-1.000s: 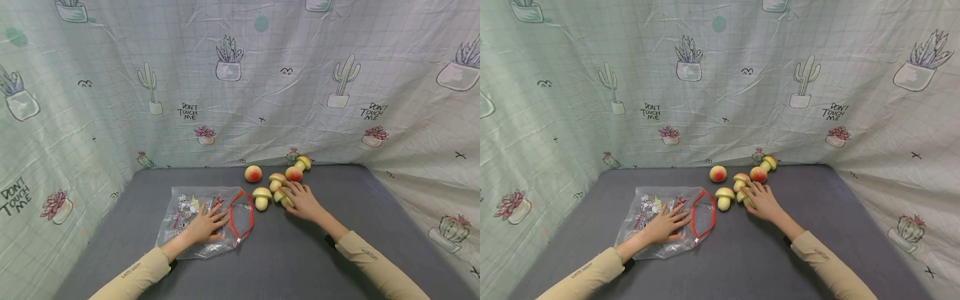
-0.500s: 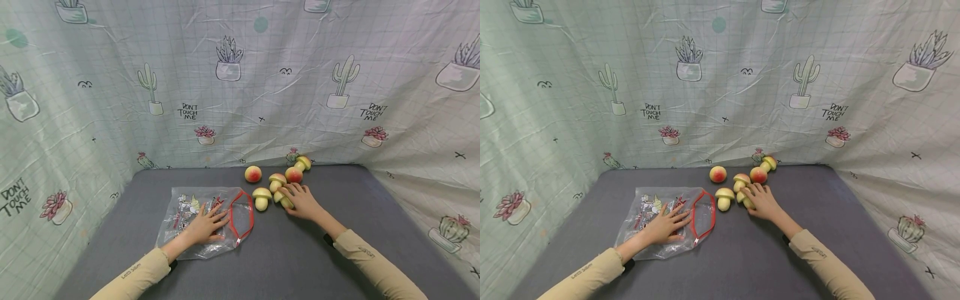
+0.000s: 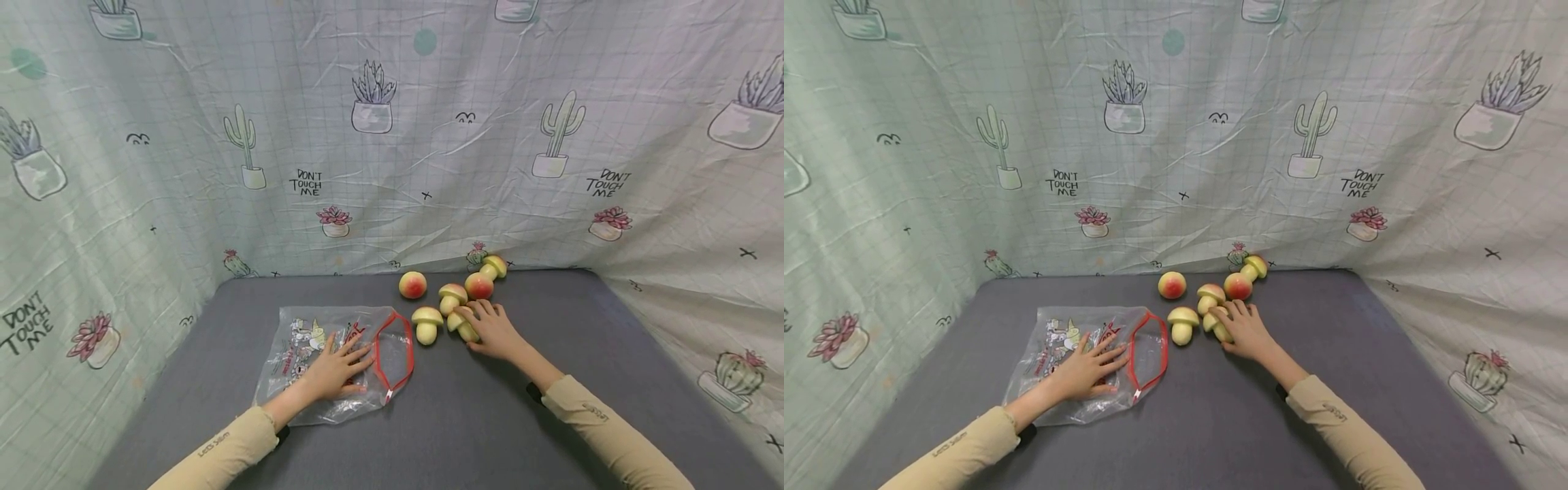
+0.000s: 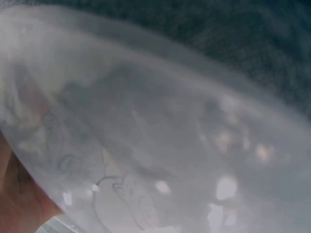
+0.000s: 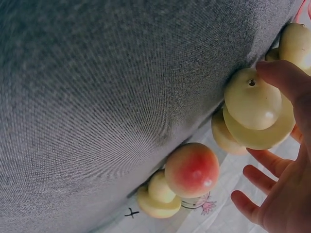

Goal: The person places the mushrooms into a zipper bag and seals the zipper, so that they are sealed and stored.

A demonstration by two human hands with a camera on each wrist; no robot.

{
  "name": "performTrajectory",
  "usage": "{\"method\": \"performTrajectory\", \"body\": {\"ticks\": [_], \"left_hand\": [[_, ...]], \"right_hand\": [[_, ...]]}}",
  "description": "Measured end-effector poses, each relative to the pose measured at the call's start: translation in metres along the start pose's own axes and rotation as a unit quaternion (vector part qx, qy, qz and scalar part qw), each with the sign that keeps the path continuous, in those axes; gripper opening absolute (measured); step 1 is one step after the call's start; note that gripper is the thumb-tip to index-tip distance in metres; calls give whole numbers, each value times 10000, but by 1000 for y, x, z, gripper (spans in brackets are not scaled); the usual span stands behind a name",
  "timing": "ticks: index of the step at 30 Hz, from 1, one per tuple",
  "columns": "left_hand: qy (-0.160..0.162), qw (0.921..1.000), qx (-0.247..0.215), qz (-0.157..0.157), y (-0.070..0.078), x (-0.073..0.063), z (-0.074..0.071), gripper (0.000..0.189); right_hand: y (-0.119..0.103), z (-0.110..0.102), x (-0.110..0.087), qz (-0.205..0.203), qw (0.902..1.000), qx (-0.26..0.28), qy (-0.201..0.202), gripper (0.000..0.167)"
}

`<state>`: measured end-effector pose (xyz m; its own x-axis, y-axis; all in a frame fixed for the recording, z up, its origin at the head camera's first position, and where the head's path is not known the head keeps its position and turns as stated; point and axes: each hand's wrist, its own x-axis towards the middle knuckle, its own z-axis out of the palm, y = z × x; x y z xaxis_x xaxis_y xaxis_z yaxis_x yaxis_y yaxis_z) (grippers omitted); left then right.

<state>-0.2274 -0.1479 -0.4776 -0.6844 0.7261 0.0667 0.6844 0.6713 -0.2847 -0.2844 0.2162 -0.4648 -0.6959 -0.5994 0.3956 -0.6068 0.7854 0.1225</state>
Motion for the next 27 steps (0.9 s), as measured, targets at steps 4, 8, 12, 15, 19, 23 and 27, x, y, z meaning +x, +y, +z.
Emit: {"method": "performTrajectory", "body": {"ticks": [4,8,12,15,19,23,27], "left_hand": [[1,10000,21,-4,-1,0,-1,64],[86,9999,29,46,-3,1,-1,63],[167,9998,8,98,-4,1,1,62],[153,9998,3,88,-4,1,1,62],[75,10000,9,37,-4,1,0,62],[87,9999,-18,52,-3,1,-1,62],[119,9999,-57,62,-2,1,-2,61]], "right_hand": [[0,0,1,38,10000,-65,-4,71],[-1,-1,2,94,9999,-123,-52,73],[-1,-1,1,152,9996,-162,-166,75],[-1,-1,0,154,9996,-162,-193,75],[-1,-2,-1,169,9996,-96,-211,76],[-1,-2,-2,181,9997,-37,-185,76],[-1,-2,-2,164,9998,-7,-132,76]]}}
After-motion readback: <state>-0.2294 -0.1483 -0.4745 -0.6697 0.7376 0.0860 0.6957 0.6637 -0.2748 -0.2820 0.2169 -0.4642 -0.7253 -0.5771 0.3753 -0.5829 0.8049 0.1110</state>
